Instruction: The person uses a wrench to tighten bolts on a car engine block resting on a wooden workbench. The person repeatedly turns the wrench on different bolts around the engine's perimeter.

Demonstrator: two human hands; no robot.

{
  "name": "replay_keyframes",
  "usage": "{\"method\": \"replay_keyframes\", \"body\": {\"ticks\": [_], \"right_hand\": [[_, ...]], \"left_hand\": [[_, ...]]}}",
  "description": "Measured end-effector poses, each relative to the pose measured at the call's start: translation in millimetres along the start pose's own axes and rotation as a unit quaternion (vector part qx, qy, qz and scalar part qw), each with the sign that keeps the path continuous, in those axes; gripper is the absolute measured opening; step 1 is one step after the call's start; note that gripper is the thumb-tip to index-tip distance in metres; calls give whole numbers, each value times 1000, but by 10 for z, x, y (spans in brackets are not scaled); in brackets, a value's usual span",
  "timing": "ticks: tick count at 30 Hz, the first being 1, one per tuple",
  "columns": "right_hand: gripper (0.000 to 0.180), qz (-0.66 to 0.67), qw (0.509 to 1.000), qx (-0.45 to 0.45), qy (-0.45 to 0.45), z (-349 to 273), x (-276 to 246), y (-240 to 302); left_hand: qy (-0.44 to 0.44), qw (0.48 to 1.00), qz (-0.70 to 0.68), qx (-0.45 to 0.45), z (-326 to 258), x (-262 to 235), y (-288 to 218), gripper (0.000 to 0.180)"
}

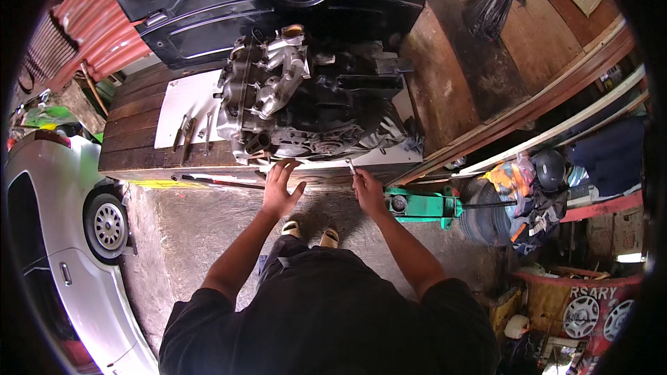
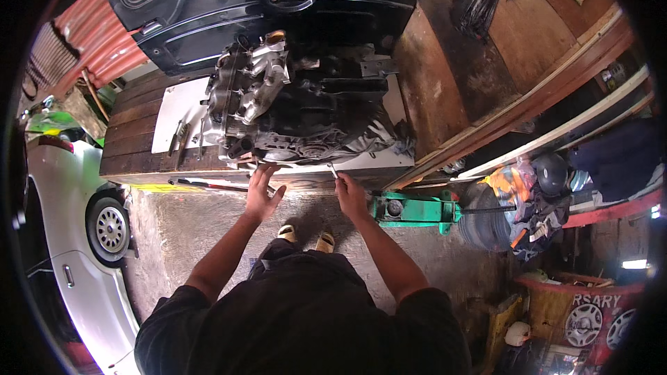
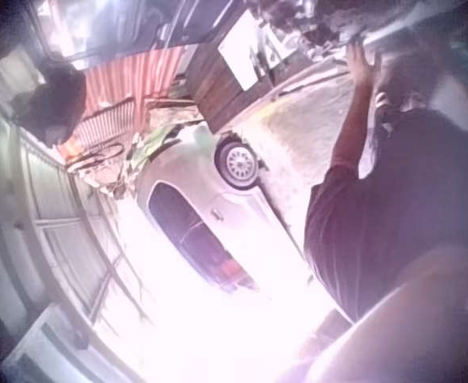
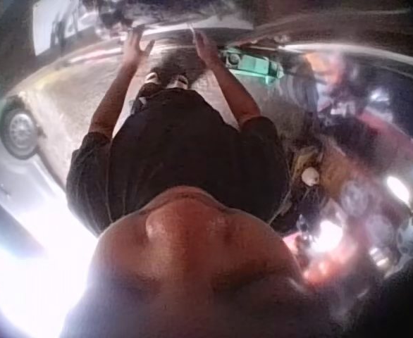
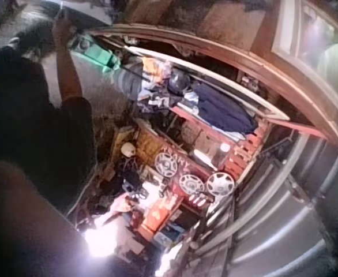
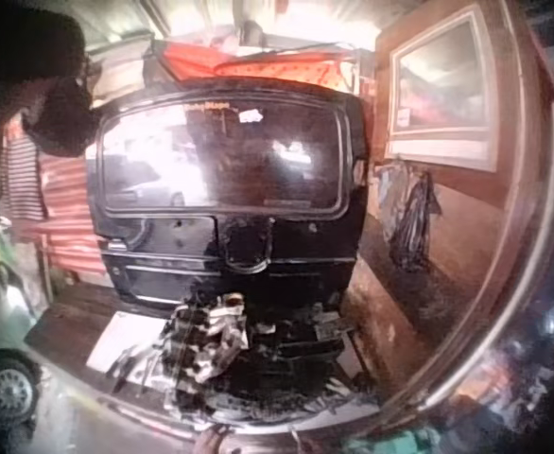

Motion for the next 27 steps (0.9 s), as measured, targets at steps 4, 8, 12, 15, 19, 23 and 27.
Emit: {"method": "replay_keyframes", "body": {"ticks": [4,8,12,15,19,23,27], "right_hand": [[28,-76,997,-3,-27,70,-71,197],[26,-130,990,-45,-35,169,-18,480],[27,-171,983,-60,-33,407,76,347],[27,-154,983,-80,-57,521,205,285],[27,-158,984,-57,-58,602,257,267],[28,-176,982,-35,-57,634,261,320],[28,-155,983,-66,-72,671,287,286]], "left_hand": [[-73,995,67,22,189,-101,-287,52],[-121,989,76,31,107,-347,-455,42],[-146,983,88,63,107,-552,-506,34],[-111,982,121,89,289,-626,-385,33],[-31,976,207,69,498,-667,-328,44],[-8,973,231,10,552,-788,-272,51],[16,976,218,15,526,-833,-55,52]]}}
Point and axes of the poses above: each hand's wrist, its own z-axis towards the middle knuckle, its own x-axis out of the palm, y = z × x, the point moved 1 cm from there along z, towards the middle knuckle, and after that the axes turned 10 degrees about y, right-handed, at the moved point
